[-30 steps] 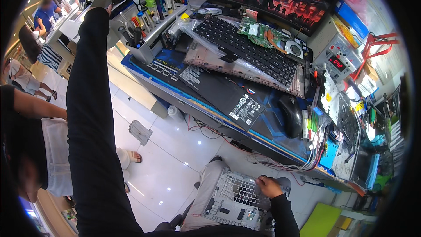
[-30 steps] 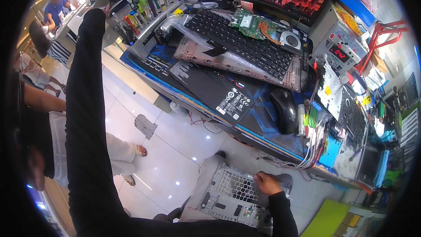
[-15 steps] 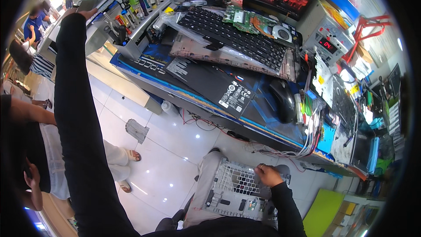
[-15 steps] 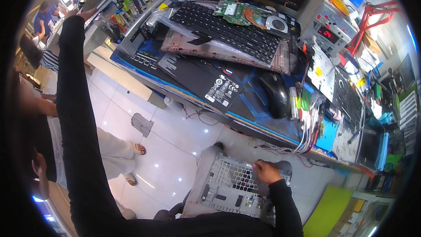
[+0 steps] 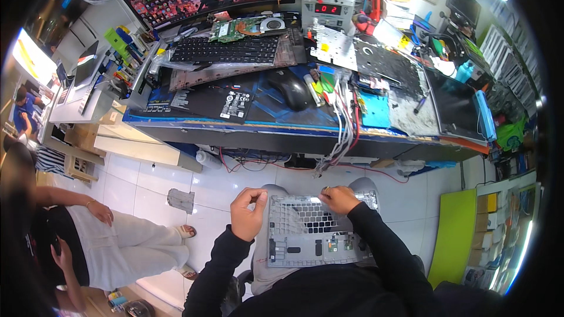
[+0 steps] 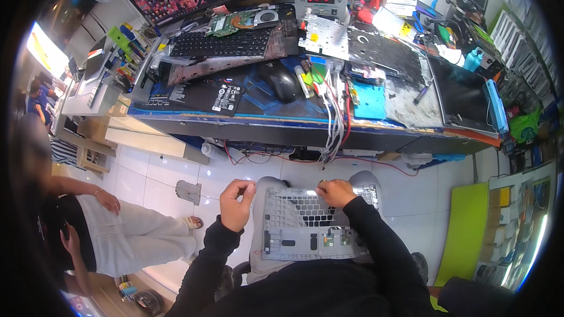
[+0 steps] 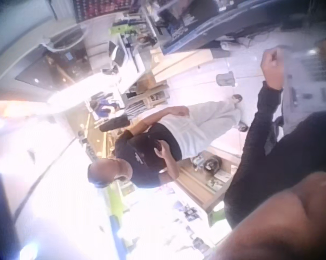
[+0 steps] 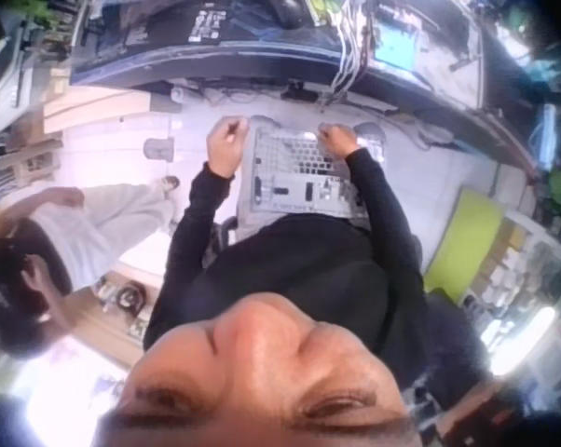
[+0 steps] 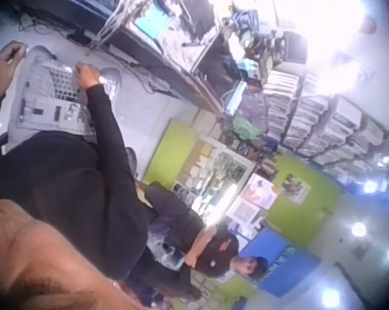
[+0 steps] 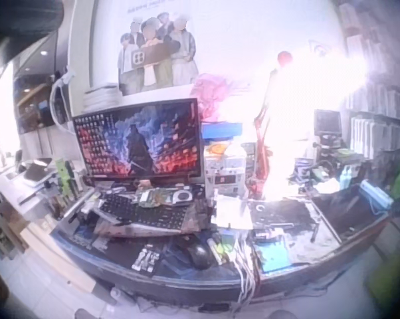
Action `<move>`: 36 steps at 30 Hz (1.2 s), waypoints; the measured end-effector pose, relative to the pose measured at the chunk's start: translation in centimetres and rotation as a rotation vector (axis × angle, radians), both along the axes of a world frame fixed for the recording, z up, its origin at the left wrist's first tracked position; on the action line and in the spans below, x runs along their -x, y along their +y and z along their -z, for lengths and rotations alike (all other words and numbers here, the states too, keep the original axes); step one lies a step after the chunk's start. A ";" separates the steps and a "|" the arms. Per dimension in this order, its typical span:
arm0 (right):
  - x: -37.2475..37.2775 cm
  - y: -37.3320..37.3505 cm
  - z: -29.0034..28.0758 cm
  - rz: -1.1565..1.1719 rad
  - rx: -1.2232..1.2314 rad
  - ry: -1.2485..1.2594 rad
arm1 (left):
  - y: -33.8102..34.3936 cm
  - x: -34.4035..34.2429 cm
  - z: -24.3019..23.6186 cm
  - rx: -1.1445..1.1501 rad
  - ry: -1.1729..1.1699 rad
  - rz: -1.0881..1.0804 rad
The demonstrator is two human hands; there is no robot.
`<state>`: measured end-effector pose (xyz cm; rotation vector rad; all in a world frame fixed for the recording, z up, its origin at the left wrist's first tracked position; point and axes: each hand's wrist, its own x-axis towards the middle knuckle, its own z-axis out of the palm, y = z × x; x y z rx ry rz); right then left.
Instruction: The person uses a screwdriver to remove screws from the internal components of a laptop, detaches the keyboard cover and internal shield, and luego aligns and presses a replacement keyboard into the laptop chassis.
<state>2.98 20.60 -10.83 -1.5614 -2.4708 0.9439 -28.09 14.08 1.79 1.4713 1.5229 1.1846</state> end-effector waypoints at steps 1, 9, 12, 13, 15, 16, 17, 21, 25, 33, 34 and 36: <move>-0.7 -0.6 0.0 0.002 0.002 -0.003 | -0.8 -1.3 -1.3 0.029 -0.182 0.007; -3.5 -2.6 -0.1 0.056 -0.082 0.019 | -2.8 -15.0 -20.2 -0.173 -1.131 1.289; -3.2 -3.8 -1.9 0.095 -0.104 0.078 | -5.4 -22.1 -21.9 -0.288 -1.315 1.395; -3.8 -4.3 -2.0 0.107 -0.121 0.110 | -5.9 -23.9 -21.8 -0.285 -1.388 1.427; -4.3 -4.8 -2.1 0.128 -0.100 0.110 | -7.0 -25.0 -21.5 -0.239 -1.484 1.452; -4.6 -5.1 -2.2 0.134 -0.084 0.090 | -7.6 -25.3 -21.6 -0.228 -1.521 1.460; -4.9 -5.1 -2.2 0.136 -0.078 0.089 | -7.9 -25.4 -21.5 -0.219 -1.555 1.462; -5.7 -4.9 -2.5 0.141 -0.087 0.085 | -8.3 -25.9 -21.6 -0.201 -1.665 1.465; -6.0 -4.9 -2.7 0.147 -0.115 0.078 | -8.2 -25.5 -22.1 -0.233 -1.732 1.439; -5.1 -4.7 -3.0 0.161 -0.086 0.086 | -6.1 -22.4 -22.5 -0.315 -1.604 1.405; -4.9 -4.6 -3.0 0.145 -0.087 0.086 | -5.3 -22.1 -22.3 -0.378 -1.518 1.433; -5.5 -4.6 -2.9 0.149 -0.064 0.064 | -3.4 -20.8 -21.1 -0.452 -1.452 1.468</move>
